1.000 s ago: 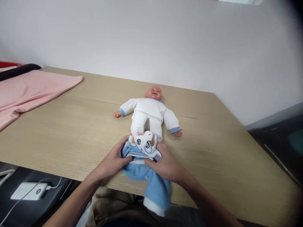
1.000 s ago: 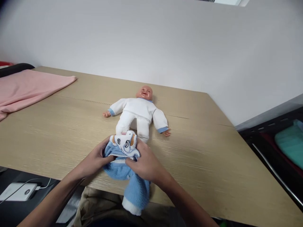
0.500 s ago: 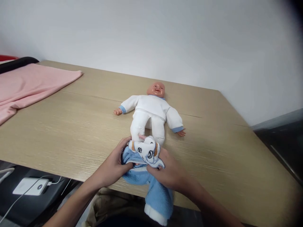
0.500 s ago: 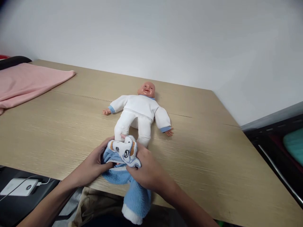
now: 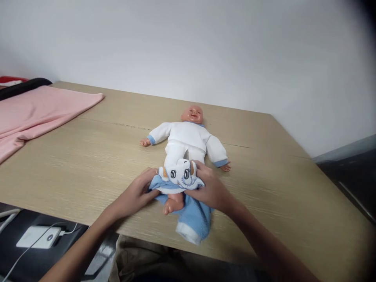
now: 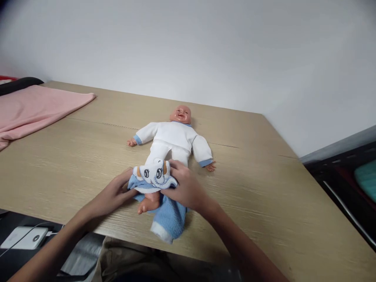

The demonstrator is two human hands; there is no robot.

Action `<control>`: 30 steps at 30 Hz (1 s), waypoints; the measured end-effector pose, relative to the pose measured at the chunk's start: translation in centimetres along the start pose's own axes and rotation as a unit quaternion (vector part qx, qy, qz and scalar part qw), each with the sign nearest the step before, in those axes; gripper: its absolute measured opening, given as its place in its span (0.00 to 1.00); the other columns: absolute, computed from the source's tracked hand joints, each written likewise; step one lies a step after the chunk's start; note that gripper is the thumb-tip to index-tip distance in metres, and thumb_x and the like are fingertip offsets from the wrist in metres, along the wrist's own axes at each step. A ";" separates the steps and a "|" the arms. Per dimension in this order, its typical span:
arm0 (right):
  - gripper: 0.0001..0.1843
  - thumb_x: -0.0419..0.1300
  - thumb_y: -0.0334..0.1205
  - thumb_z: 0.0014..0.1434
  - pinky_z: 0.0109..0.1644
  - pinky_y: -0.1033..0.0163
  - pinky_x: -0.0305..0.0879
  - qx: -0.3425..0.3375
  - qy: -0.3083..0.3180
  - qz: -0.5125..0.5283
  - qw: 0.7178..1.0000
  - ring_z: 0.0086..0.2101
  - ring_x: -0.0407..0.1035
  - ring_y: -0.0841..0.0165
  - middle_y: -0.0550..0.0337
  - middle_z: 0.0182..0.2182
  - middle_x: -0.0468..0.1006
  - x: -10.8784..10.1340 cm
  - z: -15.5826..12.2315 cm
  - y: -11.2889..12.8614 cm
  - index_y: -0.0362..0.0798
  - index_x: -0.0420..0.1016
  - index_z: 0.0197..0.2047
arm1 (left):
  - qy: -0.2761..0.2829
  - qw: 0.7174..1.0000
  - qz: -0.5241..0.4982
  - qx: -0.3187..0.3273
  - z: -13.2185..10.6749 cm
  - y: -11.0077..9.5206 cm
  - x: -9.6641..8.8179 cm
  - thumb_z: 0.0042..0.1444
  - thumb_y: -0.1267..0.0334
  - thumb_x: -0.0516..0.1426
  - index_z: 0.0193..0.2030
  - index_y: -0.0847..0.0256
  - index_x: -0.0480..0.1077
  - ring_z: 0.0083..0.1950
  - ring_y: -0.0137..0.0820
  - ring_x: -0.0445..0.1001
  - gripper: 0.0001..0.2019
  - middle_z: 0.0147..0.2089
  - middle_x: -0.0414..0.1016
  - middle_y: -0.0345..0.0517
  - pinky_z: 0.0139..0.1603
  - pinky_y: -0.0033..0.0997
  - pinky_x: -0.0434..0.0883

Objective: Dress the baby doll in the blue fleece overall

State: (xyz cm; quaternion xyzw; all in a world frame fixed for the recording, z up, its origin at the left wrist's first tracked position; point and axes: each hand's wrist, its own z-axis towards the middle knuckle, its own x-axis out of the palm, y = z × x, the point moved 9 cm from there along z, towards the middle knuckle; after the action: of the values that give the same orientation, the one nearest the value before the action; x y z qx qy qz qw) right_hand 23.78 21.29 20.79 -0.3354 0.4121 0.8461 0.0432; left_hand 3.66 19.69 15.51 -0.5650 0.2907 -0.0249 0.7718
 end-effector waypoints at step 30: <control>0.41 0.84 0.59 0.57 0.51 0.62 0.77 0.274 -0.016 0.517 0.811 0.46 0.80 0.63 0.55 0.54 0.86 1.2 -5.6 -9.2 0.53 0.79 0.67 | 0.226 0.956 0.150 0.115 13.4 -6.9 1.8 0.62 0.39 0.73 0.52 0.56 0.80 0.57 0.46 0.76 0.25 0.54 0.82 0.49 0.60 0.42 0.71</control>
State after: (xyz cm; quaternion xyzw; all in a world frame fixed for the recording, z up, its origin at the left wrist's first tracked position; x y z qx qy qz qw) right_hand 29.01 22.97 11.47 -0.0340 0.7384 0.6011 -0.3039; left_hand 13.54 28.01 23.48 -0.4018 0.5343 -0.0692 0.7405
